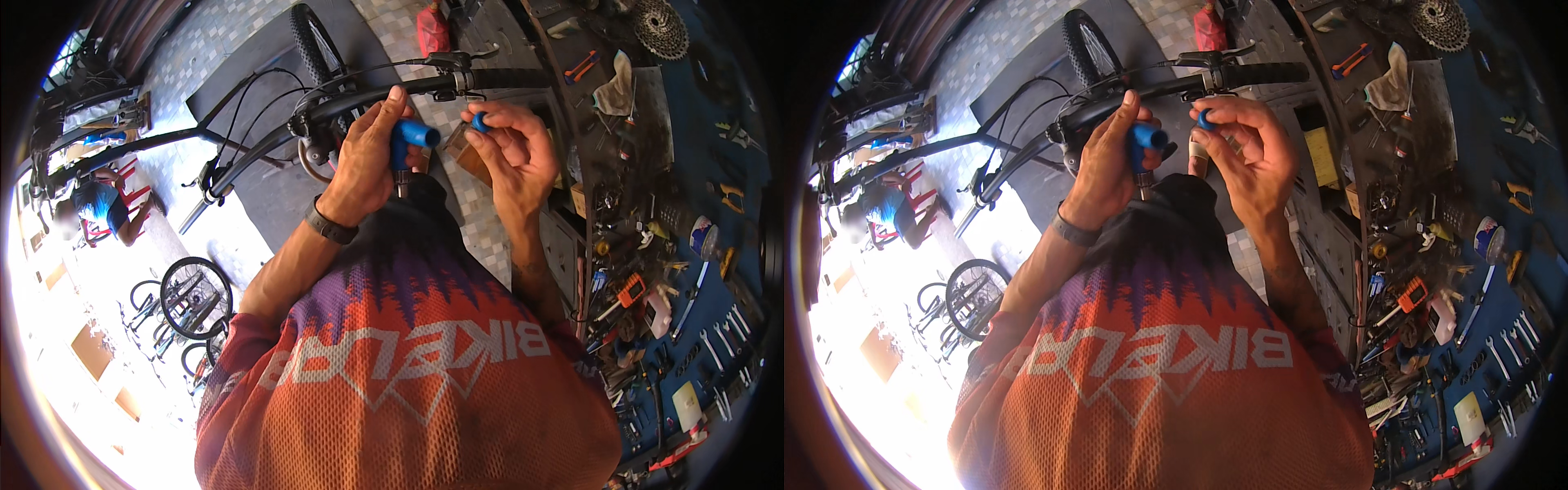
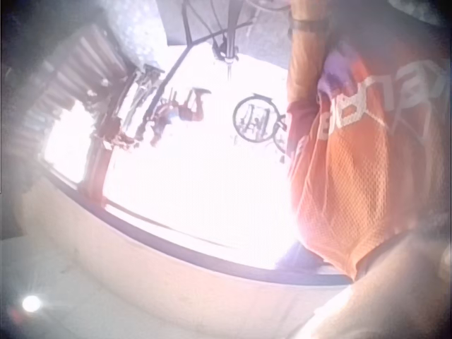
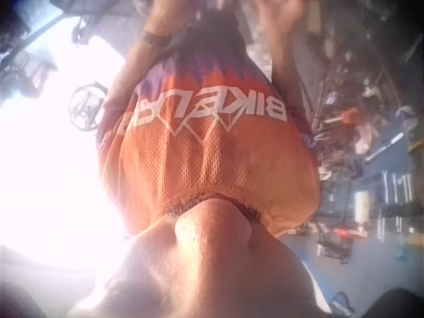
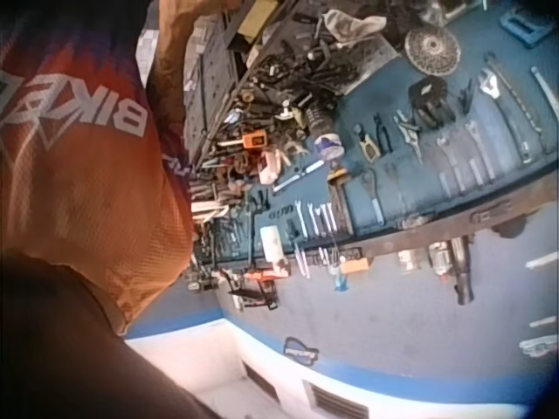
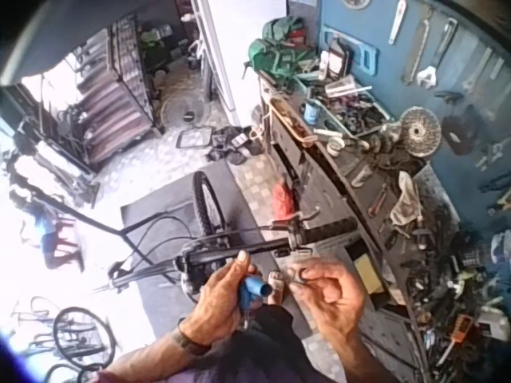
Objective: The person adjusts the handlebar and brake levers on a bicycle mounted on a repair stand. They use a torque wrench to tighten bolts on the handlebar stem and brake lever, then remove the bicycle from the stand and carry it away.
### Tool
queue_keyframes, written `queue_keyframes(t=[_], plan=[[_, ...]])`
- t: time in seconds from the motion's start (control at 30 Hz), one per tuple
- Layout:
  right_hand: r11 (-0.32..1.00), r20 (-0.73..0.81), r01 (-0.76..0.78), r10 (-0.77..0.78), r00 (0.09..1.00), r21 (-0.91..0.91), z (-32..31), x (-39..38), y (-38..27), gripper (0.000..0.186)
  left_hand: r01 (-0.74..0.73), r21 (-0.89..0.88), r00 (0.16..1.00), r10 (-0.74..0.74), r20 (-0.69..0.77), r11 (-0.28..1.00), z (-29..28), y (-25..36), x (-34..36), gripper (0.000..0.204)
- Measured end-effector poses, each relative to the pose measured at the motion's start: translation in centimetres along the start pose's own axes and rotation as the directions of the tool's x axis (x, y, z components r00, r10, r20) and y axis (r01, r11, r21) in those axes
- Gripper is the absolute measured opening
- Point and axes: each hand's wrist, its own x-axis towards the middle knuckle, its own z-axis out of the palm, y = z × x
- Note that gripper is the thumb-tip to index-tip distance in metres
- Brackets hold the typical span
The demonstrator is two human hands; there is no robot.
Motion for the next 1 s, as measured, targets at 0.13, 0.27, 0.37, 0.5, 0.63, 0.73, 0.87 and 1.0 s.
queue_keyframes(t=[0.13, 0.27, 0.37, 0.5, 0.63, 0.73, 0.87, 1.0], plan=[[0.997, 0.03, -0.016, 0.014, 0.999, 0.076, 0.8, -0.9, 0.3, 0.023, 0.011, -0.051, 1.0, -0.011, 0.002, 0.999, 0.0, -0.5, 0.3, 0.035], [0.994, 0.092, 0.047, -0.038, 0.995, -0.099, 0.7, -1.0, 0.7, 0.026, 0.019, -0.067, 1.0, -0.02, -0.003, 0.998, 0.1, -1.1, 0.5, 0.032], [0.959, 0.157, 0.134, -0.097, 0.983, -0.251, 0.5, -0.6, 0.7, 0.024, 0.001, -0.073, 1.0, -0.002, -0.019, 0.997, 0.1, -0.8, 0.4, 0.03], [0.922, 0.144, 0.135, -0.087, 0.986, -0.363, 0.1, -0.4, 0.2, 0.026, -0.093, -0.006, 0.994, 0.093, -0.053, 0.996, 0.6, -0.5, 0.1, 0.029], [0.87, 0.18, 0.15, -0.072, 0.981, -0.469, -0.6, -0.1, -0.2, 0.03, -0.157, 0.064, 0.985, 0.161, -0.058, 0.986, 0.9, -0.3, -0.4, 0.029], [0.88, 0.192, 0.171, -0.093, 0.977, -0.443, -1.1, 0.5, 0.1, 0.03, -0.11, 0.093, 0.991, 0.116, -0.067, 0.99, 1.1, -0.1, -0.7, 0.03], [0.9, 0.268, 0.29, -0.207, 0.941, -0.325, -1.4, 1.0, 0.4, 0.028, -0.005, 0.027, 0.998, 0.007, -0.069, 1.0, 1.3, 0.0, -1.2, 0.03], [0.947, 0.157, -0.063, 0.118, 0.98, -0.316, -1.7, -0.1, 0.5, 0.02, -0.195, 0.218, 0.971, 0.219, -0.092, 0.956, 1.5, -0.8, -1.5, 0.026]])
